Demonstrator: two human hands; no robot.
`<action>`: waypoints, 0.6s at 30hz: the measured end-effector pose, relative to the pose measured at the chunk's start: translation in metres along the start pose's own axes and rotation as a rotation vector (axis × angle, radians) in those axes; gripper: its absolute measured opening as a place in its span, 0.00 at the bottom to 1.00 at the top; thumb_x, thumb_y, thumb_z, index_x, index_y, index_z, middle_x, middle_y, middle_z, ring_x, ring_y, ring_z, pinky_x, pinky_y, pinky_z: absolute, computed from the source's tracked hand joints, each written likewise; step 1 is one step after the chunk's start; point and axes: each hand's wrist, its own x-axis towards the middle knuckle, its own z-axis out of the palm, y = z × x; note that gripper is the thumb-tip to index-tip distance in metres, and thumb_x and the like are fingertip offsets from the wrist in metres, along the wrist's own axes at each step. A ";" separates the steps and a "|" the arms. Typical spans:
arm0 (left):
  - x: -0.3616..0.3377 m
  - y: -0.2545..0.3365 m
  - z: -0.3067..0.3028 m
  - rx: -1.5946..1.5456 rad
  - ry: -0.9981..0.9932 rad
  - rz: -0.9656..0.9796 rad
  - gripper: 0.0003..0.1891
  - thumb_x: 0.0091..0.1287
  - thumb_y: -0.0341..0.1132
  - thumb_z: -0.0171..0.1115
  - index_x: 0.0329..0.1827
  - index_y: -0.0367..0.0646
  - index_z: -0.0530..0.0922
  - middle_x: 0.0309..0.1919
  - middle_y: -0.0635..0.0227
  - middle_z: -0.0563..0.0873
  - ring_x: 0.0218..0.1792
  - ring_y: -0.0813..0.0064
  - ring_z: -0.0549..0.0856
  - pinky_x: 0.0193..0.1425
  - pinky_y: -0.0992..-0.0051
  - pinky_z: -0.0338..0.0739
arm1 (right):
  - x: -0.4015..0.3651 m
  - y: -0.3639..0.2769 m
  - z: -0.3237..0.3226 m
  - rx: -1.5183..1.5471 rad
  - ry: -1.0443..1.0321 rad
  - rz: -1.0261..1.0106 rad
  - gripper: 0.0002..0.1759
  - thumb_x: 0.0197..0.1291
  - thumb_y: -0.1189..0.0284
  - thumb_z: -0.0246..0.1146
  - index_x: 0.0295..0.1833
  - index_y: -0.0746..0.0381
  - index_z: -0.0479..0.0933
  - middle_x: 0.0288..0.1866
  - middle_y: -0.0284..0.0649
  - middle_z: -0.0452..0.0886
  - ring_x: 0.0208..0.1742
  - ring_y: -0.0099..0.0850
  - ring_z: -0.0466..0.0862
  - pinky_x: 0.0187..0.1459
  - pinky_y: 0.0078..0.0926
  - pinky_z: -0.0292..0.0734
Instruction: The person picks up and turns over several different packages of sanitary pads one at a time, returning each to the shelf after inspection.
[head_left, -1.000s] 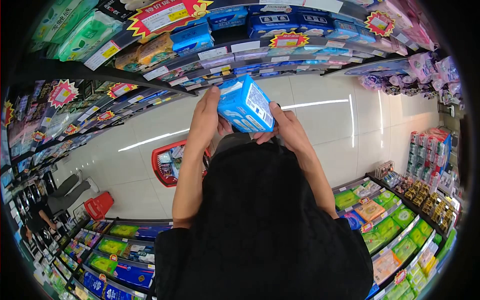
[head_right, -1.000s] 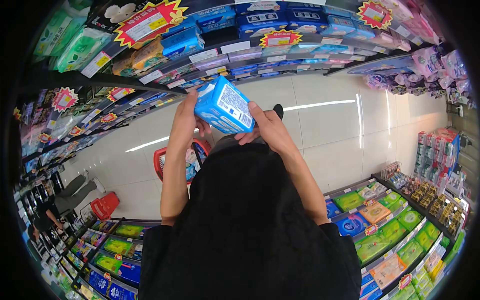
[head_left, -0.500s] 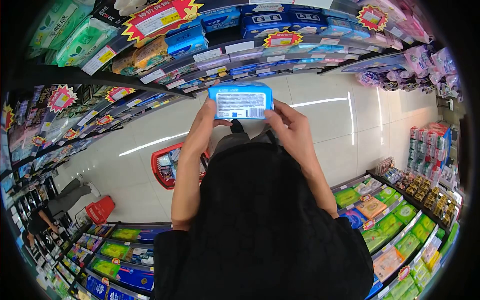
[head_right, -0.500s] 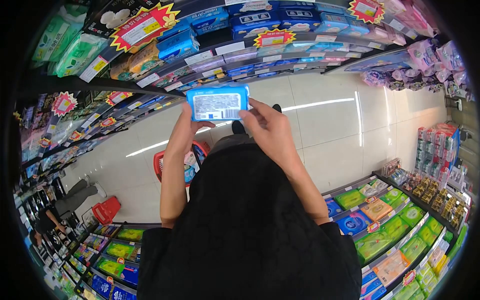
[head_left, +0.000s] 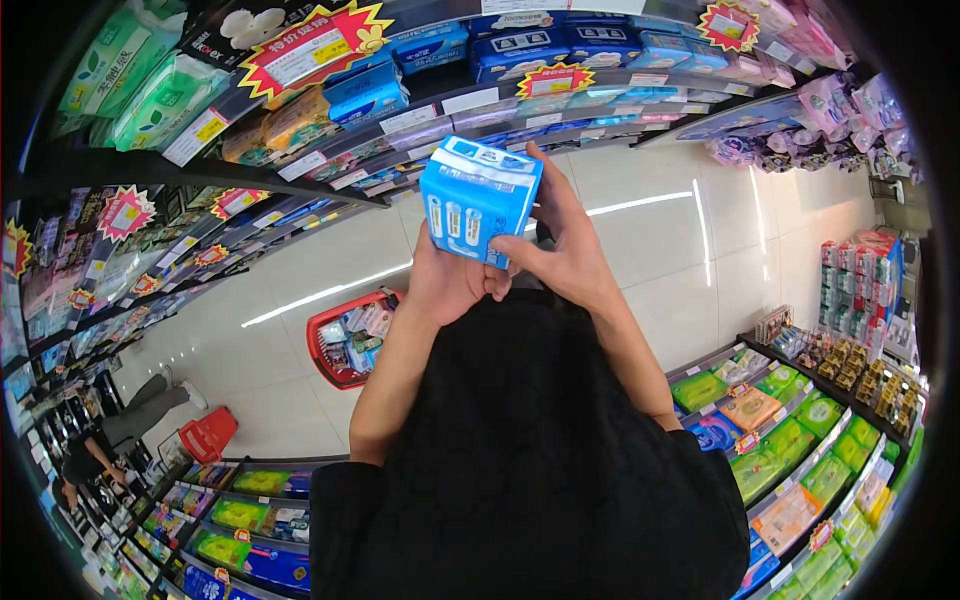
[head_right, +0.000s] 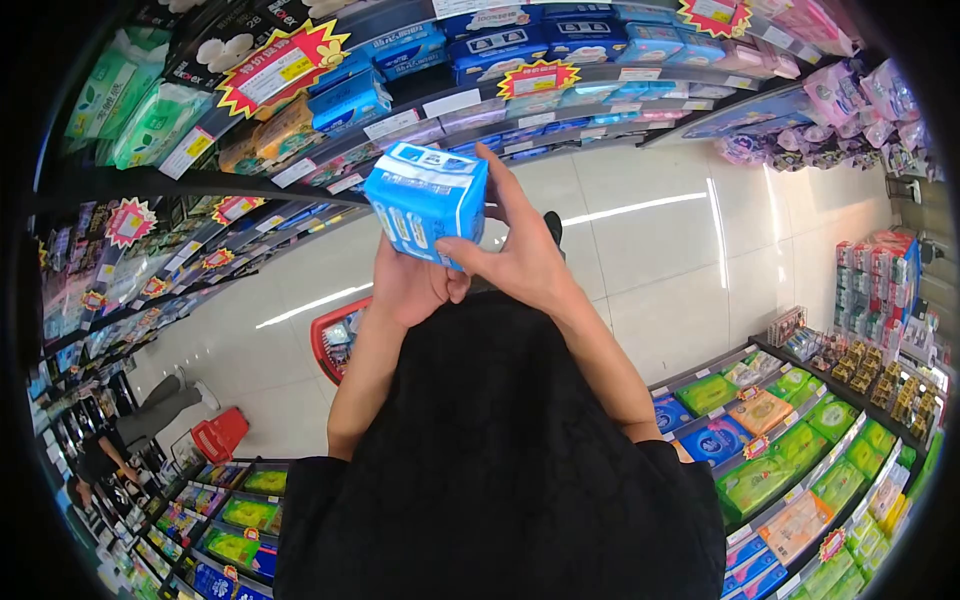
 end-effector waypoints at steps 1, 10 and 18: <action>-0.001 0.000 -0.003 0.043 -0.017 -0.036 0.41 0.69 0.70 0.29 0.60 0.42 0.72 0.36 0.56 0.85 0.23 0.61 0.84 0.20 0.68 0.79 | 0.000 -0.001 -0.002 -0.014 -0.008 0.090 0.51 0.47 0.67 0.76 0.74 0.68 0.55 0.62 0.52 0.74 0.62 0.39 0.76 0.60 0.37 0.73; 0.001 -0.002 -0.013 0.204 0.131 -0.155 0.40 0.69 0.70 0.28 0.43 0.42 0.77 0.20 0.58 0.82 0.14 0.64 0.82 0.10 0.71 0.75 | 0.002 0.011 -0.005 -0.135 0.119 0.202 0.49 0.46 0.60 0.76 0.69 0.73 0.61 0.49 0.49 0.80 0.47 0.32 0.80 0.46 0.30 0.79; -0.011 0.001 -0.043 0.169 -0.036 -0.169 0.46 0.66 0.74 0.24 0.54 0.38 0.74 0.27 0.48 0.84 0.21 0.62 0.85 0.18 0.74 0.79 | -0.001 0.008 -0.012 0.057 -0.131 0.217 0.39 0.53 0.74 0.71 0.69 0.69 0.63 0.59 0.48 0.75 0.61 0.35 0.76 0.60 0.32 0.73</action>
